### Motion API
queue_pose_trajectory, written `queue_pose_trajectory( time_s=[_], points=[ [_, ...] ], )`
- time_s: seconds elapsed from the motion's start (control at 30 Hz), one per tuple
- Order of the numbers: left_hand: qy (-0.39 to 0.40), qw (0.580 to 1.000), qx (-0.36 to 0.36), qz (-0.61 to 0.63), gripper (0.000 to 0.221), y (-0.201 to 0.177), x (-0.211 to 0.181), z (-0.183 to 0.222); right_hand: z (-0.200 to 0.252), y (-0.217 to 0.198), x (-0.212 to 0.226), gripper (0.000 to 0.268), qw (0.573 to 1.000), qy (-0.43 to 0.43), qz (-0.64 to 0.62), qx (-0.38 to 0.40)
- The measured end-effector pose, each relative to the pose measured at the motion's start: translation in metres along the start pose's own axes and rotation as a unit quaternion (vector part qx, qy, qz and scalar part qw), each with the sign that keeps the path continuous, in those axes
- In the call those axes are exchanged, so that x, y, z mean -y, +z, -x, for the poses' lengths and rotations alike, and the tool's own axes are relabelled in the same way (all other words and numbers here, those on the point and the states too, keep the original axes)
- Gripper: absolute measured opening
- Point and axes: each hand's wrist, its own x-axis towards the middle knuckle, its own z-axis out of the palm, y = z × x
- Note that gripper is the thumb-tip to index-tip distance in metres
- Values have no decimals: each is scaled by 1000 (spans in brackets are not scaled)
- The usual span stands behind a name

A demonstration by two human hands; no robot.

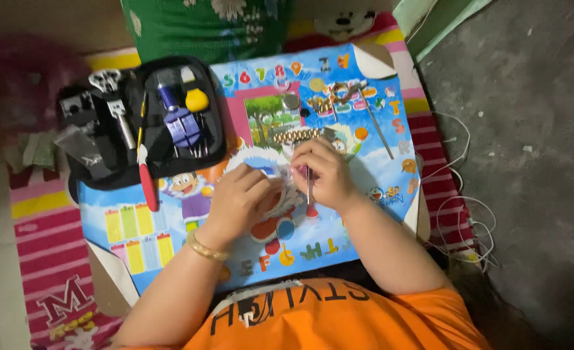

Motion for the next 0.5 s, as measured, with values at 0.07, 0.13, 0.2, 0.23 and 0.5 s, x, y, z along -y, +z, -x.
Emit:
queue_pose_trajectory(
  time_s=[0.07,0.13,0.2,0.23,0.5],
  points=[
    [-11,1000,-3,-1,8,0,-2,1,-1,-3,4,7,1000,7,5,4],
    [-16,1000,-10,-7,7,-1,0,0,-4,-4,4,8,1000,7,12,3],
    [-23,1000,-9,-15,9,-1,1,0,-3,-5,4,8,1000,10,9,-6],
    [-24,1000,-7,-13,9,-1,-1,-1,-3,-5,4,8,1000,12,8,-6],
    [-17,999,-23,-18,7,2,-2,-2,-3,-3,4,6,1000,12,-6,5]
  ],
)
